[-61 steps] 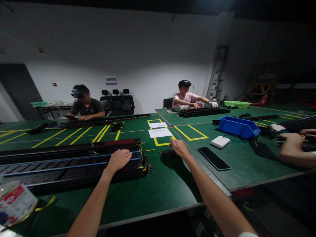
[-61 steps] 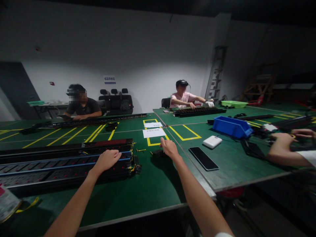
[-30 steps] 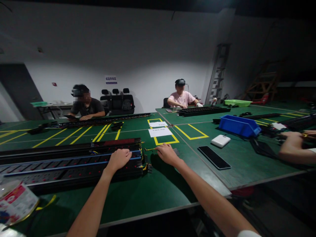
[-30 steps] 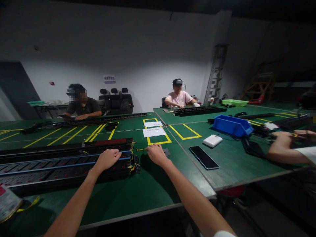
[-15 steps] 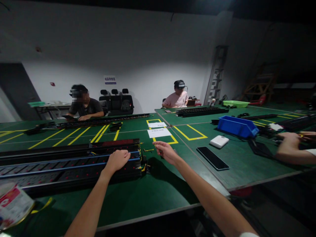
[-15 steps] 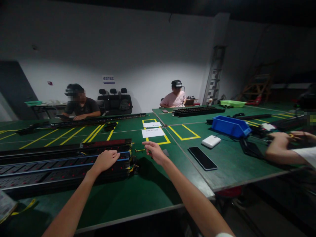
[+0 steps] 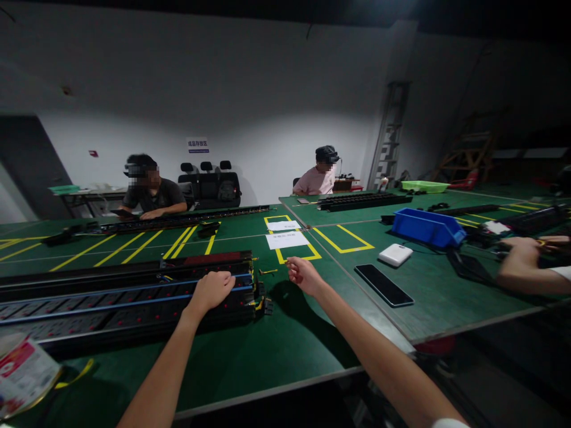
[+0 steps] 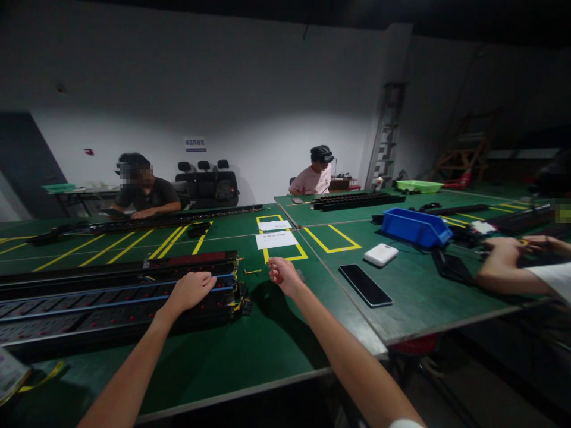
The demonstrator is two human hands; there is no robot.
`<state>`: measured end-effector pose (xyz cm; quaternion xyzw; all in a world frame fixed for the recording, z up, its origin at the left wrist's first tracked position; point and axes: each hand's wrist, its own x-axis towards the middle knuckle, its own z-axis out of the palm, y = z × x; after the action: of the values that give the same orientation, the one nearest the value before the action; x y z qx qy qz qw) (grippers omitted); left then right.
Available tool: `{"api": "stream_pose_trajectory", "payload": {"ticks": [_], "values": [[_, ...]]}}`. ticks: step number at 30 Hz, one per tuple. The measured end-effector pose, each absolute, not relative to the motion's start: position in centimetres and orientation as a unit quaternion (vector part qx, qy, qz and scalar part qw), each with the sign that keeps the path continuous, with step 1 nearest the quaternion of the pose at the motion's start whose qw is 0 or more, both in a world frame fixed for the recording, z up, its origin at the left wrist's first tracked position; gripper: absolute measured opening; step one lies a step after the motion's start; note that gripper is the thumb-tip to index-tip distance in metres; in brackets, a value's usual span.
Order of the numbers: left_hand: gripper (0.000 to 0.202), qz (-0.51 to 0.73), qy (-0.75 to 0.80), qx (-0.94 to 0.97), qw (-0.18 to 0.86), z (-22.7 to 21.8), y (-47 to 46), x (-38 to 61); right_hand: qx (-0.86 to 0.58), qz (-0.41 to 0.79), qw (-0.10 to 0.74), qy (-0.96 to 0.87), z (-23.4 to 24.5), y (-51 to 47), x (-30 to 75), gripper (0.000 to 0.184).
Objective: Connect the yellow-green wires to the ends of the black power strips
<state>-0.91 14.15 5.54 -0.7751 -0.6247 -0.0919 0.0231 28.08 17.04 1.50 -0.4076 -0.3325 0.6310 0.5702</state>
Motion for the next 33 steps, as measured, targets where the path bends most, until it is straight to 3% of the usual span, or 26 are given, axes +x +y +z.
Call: {"api": "stream_pose_trajectory", "payload": {"ticks": [33], "values": [[0.042, -0.097, -0.626, -0.774, 0.013, 5.68, 13.83, -0.75, -0.436, 0.627, 0.571, -0.301, 0.95, 17.28, 28.27, 0.028]]}}
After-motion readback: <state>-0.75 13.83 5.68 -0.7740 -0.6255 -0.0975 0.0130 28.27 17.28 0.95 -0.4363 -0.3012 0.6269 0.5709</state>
